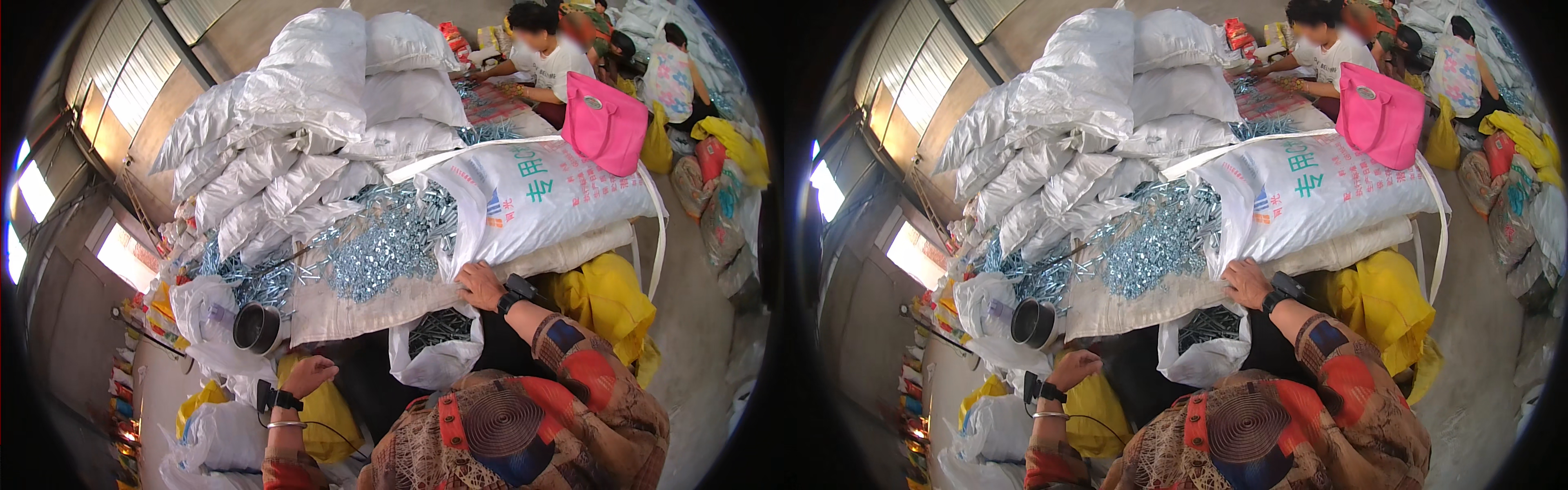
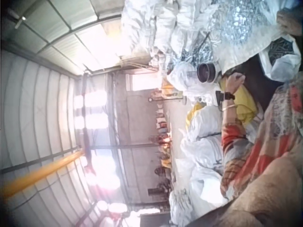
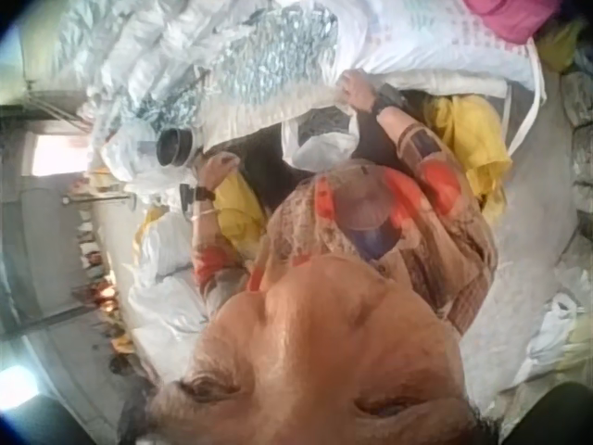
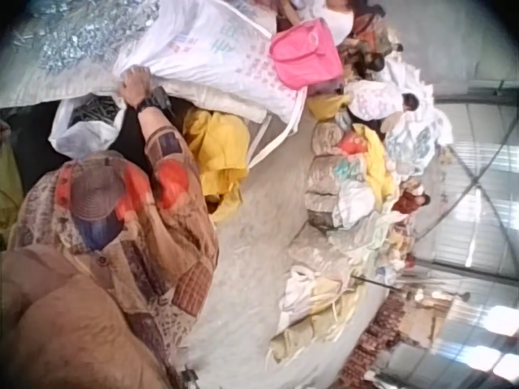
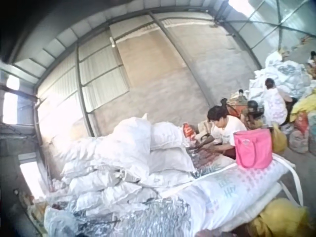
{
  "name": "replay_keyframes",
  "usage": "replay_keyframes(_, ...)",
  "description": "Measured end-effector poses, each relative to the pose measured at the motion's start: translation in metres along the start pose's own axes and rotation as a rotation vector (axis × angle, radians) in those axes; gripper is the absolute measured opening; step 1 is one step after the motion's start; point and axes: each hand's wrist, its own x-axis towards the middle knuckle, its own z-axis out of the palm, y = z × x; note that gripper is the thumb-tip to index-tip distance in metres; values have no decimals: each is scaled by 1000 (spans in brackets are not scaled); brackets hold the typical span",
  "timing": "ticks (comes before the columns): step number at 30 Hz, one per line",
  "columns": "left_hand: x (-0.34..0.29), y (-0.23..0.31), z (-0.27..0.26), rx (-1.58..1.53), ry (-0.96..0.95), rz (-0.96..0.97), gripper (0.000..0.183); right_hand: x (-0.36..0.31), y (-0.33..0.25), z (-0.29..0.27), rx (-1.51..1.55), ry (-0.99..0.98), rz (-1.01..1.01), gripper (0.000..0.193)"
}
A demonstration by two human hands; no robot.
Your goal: Assembling hardware components by threading nuts onto long bolts.
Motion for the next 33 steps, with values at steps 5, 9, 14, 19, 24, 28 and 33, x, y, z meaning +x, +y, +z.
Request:
replay_keyframes(5, -11, -22, 21, -86, -15, -14, 29, -13, -3, 1, -37, 65, 13, 23)
replay_keyframes(9, -8, -59, 37, -71, 90, 42, 29, -9, 0, 8, -46, 39, 10, 22)
replay_keyframes(14, 3, -55, 59, 157, 382, 52, 35, -14, -2, 6, -48, 29, 19, 24)
replay_keyframes(19, 38, -94, 85, 212, 456, 155, 46, -15, 10, 6, -24, -25, -34, 23)
replay_keyframes(24, 57, -124, 112, 344, 471, 143, 56, -21, 15, -6, -24, -170, -133, 34)
replay_keyframes(28, 69, -143, 111, 340, 472, 114, 66, -33, 12, -19, -148, -204, -31, 37)
replay_keyframes(33, 89, -140, 110, 307, 447, 61, 69, -43, 8, -32, -186, -208, 51, 42)
